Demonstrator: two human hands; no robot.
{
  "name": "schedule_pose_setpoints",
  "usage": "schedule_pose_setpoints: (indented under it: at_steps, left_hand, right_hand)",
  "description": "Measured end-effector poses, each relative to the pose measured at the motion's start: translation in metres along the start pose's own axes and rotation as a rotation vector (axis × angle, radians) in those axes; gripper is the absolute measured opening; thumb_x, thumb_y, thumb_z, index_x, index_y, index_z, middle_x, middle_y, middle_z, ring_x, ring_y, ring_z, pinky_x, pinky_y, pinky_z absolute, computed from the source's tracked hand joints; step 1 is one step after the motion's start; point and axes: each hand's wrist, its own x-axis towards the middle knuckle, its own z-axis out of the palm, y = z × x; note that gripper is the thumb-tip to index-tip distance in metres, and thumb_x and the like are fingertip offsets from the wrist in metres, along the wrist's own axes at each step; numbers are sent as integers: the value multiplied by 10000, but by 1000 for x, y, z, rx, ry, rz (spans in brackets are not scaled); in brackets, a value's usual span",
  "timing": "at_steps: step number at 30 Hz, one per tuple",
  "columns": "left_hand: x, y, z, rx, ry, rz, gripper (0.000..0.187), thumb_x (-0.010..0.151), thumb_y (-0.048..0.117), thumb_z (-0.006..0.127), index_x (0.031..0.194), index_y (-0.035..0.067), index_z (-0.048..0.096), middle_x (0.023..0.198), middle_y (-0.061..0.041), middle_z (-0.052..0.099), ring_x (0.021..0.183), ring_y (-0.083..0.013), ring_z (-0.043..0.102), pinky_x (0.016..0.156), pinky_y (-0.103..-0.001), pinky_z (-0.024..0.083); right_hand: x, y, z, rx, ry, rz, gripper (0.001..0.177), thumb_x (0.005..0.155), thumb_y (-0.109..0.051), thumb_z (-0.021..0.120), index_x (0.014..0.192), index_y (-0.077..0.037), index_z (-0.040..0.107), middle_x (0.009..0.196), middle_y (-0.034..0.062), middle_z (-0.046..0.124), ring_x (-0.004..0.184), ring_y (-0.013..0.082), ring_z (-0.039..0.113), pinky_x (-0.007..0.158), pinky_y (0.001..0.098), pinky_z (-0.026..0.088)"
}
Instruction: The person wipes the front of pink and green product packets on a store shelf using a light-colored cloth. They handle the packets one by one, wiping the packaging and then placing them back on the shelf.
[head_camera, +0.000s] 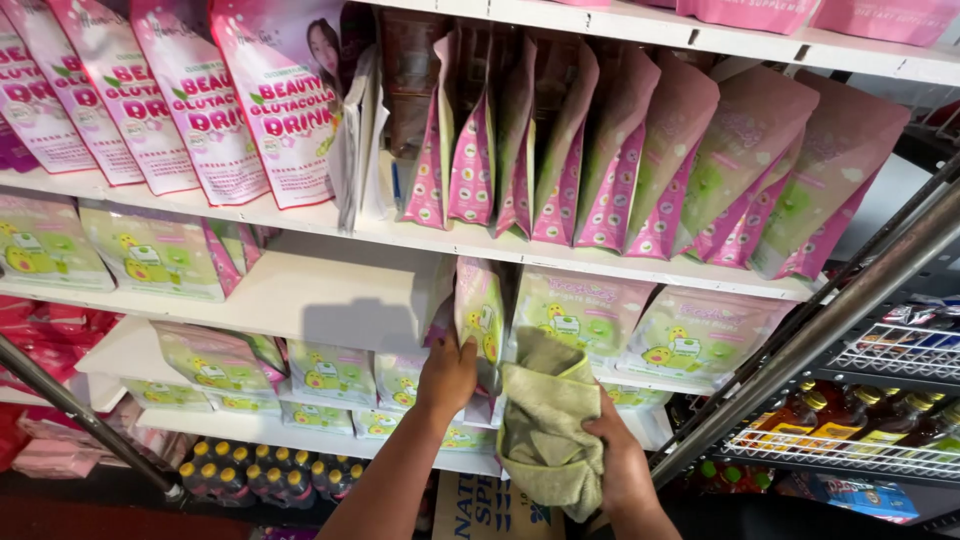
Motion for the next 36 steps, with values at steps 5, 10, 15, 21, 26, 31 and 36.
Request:
schedule_pose_setpoints:
  at_steps: [5,10,15,21,26,31,36]
  left_hand:
    - [-39,-24,-43,-375,-34,45,510,1065,374,425,1398,-4,506,1266,-241,670,1141,-341,672,984,-429,525]
    - [-87,-29,-73,-937,-159,-72,592,1056,415,399,1430,-35,484,1288,-222,687,1158,-287,672,996,-416,533]
    - [-104,-59,-83,-1303,-295,-238,630,1012,406,461,1506,17,418,1441,-146,589,1281,-245,600,1067,-398,494]
    - [-116,-83,-127,-1131,-298,-419,643,1011,469,400,1469,24,476,1359,-168,653,1191,-258,652,1002,-399,528]
    - [-124,-83,-138,-1153,-305,-427,638,1033,424,454,1474,-37,477,1398,-158,633,1244,-217,594,1073,-370,456]
    - [-111,-146,-102,-1208,-302,-387,620,1005,363,503,1508,4,456,1434,-139,598,1281,-211,544,1107,-373,410]
    - [-115,-102,-144,-1291,-405,-410,609,1007,403,494,1519,78,431,1456,-77,580,1312,-210,558,1103,-385,439]
  right_hand:
    - [-5,-16,42,-122,-103,-154,905,764,-147,496,1631,-141,238,1591,199,393,1373,402,498,1110,497,409]
    - [28,54,70,-936,-68,-389,1022,802,-249,678,1640,-111,109,1681,208,183,1475,450,307,1135,515,303]
    - [13,142,102,-1385,-140,-799,787,869,-224,671,1579,-59,374,1691,264,235,1555,458,275,1240,512,297]
    - [-11,106,189,-1589,-260,-841,918,679,-249,799,1513,-71,460,1603,242,341,1477,463,290,1141,620,185]
    - [52,134,146,-1375,-2,-694,677,854,-283,706,1468,-76,510,1540,243,488,1455,420,441,1217,523,310]
    - [10,145,189,-1393,-7,-825,663,876,-256,702,1471,-51,493,1514,302,491,1410,456,468,1202,510,322]
    - [6,123,213,-1435,-175,-836,714,807,-227,717,1481,-87,528,1452,312,523,1365,484,486,1157,556,280]
